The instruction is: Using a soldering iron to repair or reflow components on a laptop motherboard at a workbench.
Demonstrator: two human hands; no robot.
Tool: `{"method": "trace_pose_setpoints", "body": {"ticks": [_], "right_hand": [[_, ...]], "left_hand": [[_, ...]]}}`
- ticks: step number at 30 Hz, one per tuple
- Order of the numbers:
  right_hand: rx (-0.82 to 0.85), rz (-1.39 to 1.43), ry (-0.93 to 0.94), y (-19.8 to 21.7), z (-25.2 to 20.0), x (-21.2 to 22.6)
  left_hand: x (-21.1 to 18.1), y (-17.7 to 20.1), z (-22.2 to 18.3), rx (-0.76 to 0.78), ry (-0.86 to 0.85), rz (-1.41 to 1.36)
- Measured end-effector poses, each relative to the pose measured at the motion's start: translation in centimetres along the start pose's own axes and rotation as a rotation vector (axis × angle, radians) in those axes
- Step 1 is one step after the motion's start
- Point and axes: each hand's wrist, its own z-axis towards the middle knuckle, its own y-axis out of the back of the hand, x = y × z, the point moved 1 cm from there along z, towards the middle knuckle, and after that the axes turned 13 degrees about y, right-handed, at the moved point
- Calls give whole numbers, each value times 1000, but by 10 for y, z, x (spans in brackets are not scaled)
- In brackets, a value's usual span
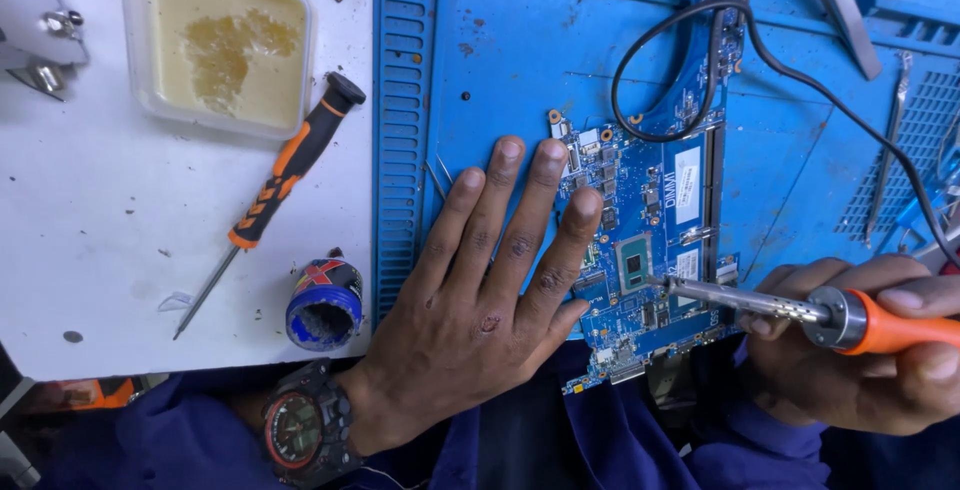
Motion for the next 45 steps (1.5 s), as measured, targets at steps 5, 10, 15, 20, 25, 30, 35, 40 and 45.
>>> {"method": "trace_pose_setpoints", "body": {"ticks": [5, 10, 15, 20, 25, 30, 35, 40, 45], "right_hand": [[53, 53, -176, -3, 5, 4], [129, -73, -192, 2, 9, 4], [-351, -317, 280, -10, 44, 18], [-239, -356, 394, -30, 74, 36], [-103, -253, 333, -27, 74, 46], [118, -170, 400, -59, 92, 62], [290, -241, 509, -75, 117, 51], [464, -438, 656, -91, 135, 38], [517, -466, 674, -105, 141, 34]], "left_hand": [[0, 1, 0, -12, -1, 6], [0, 2, -2, -29, -10, 13], [-4, 7, -3, -92, 11, 7], [-8, 3, -6, -115, 5, 18], [-9, 4, -10, -135, 27, 40], [-10, 6, -11, -163, 40, -12], [-9, 8, -14, -154, 44, 9], [-7, 7, -15, -164, 47, -11], [-6, 8, -17, -166, 44, 6]]}}
